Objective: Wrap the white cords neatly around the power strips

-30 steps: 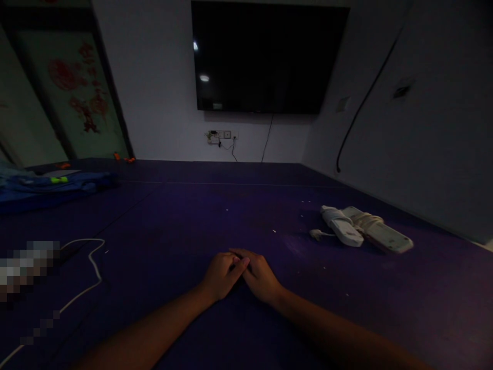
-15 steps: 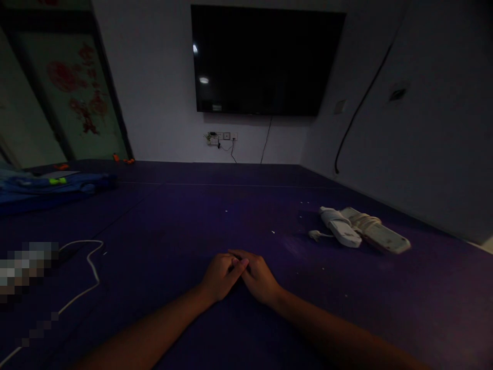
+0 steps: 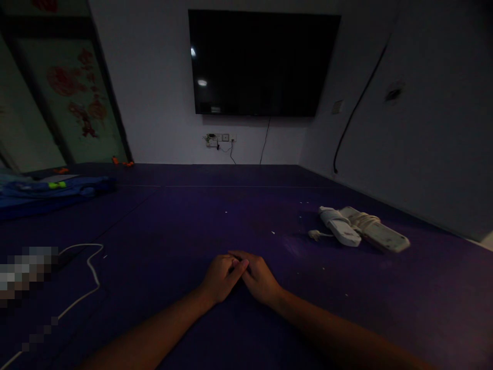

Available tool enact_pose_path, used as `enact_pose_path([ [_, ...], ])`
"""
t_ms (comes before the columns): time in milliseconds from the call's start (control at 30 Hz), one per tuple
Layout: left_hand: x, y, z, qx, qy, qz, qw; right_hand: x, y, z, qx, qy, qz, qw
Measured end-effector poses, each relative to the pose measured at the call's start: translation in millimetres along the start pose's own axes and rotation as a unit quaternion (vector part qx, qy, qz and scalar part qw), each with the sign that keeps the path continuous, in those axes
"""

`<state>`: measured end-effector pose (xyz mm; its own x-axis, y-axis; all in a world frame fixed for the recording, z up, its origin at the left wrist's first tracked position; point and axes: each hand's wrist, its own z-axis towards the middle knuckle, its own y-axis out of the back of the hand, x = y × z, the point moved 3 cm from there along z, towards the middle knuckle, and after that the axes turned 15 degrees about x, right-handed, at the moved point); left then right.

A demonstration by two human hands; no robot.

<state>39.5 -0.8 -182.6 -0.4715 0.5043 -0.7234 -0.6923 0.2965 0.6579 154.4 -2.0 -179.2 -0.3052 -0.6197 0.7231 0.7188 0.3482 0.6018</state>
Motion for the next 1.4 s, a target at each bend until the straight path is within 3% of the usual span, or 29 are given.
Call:
enact_pose_path([
  [1400,-3.4,1.7,-0.7,-0.014,-0.003,0.013,1.000,-1.2,-0.6,-0.5,-0.004,-0.001,-0.016,1.000],
])
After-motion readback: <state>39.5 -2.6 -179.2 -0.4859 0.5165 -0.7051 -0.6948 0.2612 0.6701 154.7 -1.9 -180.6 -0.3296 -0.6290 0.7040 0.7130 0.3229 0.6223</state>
